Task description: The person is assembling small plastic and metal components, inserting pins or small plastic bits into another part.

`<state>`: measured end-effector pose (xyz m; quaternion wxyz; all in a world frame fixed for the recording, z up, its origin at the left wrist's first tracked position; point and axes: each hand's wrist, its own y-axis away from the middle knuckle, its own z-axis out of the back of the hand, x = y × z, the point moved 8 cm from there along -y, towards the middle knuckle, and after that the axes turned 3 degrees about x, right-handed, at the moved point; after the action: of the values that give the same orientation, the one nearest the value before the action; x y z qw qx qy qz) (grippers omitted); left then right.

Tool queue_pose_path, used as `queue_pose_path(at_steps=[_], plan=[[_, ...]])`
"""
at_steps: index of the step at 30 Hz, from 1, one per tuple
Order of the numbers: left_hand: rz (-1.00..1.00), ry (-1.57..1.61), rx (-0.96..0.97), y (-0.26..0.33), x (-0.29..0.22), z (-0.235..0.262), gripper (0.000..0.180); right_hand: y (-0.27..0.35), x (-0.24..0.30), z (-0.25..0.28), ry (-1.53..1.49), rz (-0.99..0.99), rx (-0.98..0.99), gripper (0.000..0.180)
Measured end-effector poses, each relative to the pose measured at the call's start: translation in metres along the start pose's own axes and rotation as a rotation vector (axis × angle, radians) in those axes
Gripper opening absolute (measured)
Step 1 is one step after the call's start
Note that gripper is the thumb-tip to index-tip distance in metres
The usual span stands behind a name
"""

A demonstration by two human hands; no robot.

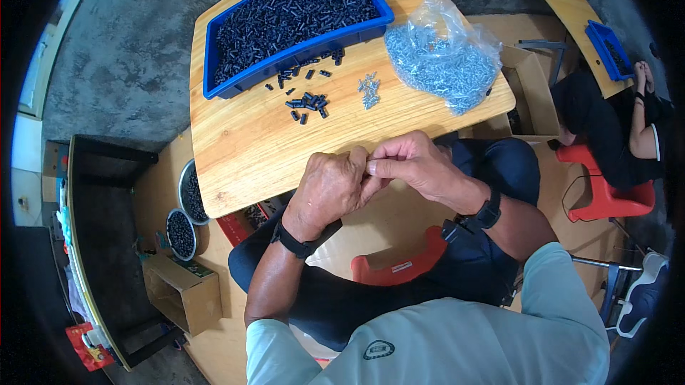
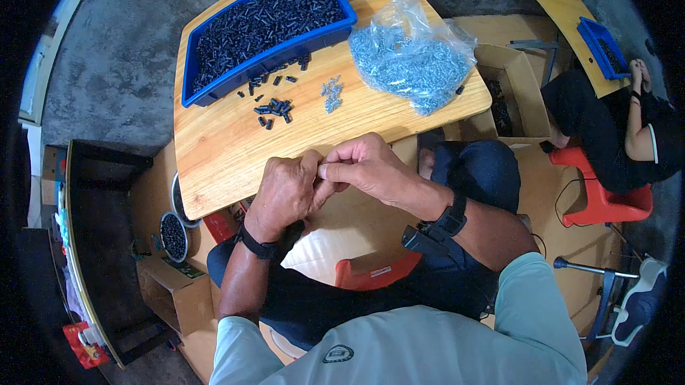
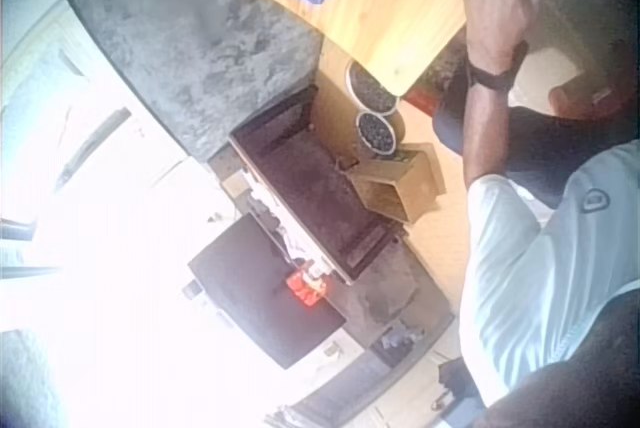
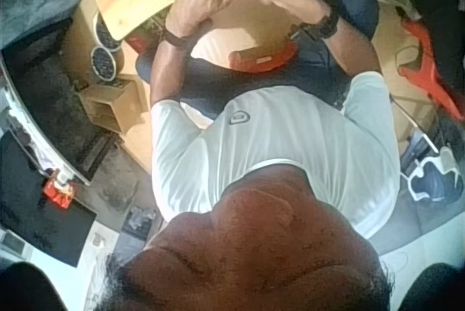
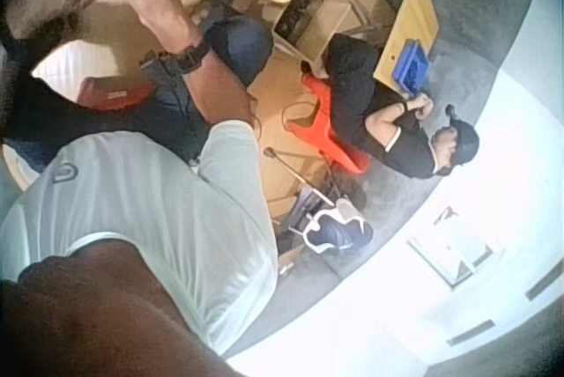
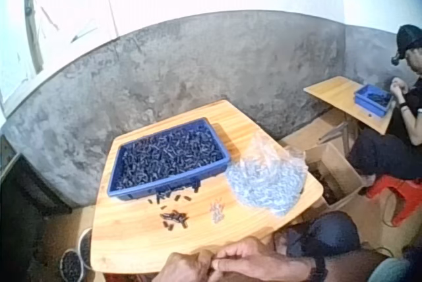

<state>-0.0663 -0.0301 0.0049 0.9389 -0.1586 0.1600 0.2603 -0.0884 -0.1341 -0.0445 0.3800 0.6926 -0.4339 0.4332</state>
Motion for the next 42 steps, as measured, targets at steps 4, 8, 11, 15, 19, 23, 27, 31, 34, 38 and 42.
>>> queue_pose_path(at_steps=[4,8,11,15,19,23,27,31,34,38,42], plan=[[-0.029,0.036,-0.018,-0.001,0.0,0.001,0.035,0.002,0.002,0.001,0.042,0.002,-0.004,0.017],[-0.067,-0.014,-0.02,0.0,-0.004,0.002,0.032,0.004,0.004,0.001,0.045,-0.007,0.004,0.016],[-0.094,0.001,-0.073,-0.002,-0.005,0.001,0.032,0.005,0.003,0.003,0.041,-0.012,-0.026,0.015],[-0.06,0.068,-0.241,0.001,0.0,0.009,0.027,0.002,0.01,0.0,0.117,0.004,-0.033,0.017],[0.015,0.106,-0.372,0.006,-0.003,0.029,0.027,-0.004,0.008,0.001,0.035,0.024,-0.053,0.024],[-0.031,0.03,-0.445,0.024,-0.012,0.053,0.028,-0.007,0.019,-0.012,0.032,0.035,-0.033,0.029],[0.207,-0.008,-0.567,0.085,0.004,0.091,0.028,-0.01,0.024,-0.026,-0.004,0.001,-0.009,0.028],[0.628,0.113,-0.814,0.206,0.077,0.112,0.026,-0.014,0.019,-0.018,-0.008,-0.007,-0.022,0.022],[0.903,0.308,-0.674,0.28,0.148,0.099,0.024,-0.014,0.023,-0.024,0.0,0.003,-0.02,0.021],[1.129,-0.053,-0.379,0.348,0.204,0.092,0.035,-0.017,0.023,-0.026,-0.037,-0.002,-0.027,0.022],[1.064,-0.096,-0.535,0.317,0.191,0.11,0.023,-0.021,0.015,-0.024,-0.079,-0.021,-0.028,0.022]])
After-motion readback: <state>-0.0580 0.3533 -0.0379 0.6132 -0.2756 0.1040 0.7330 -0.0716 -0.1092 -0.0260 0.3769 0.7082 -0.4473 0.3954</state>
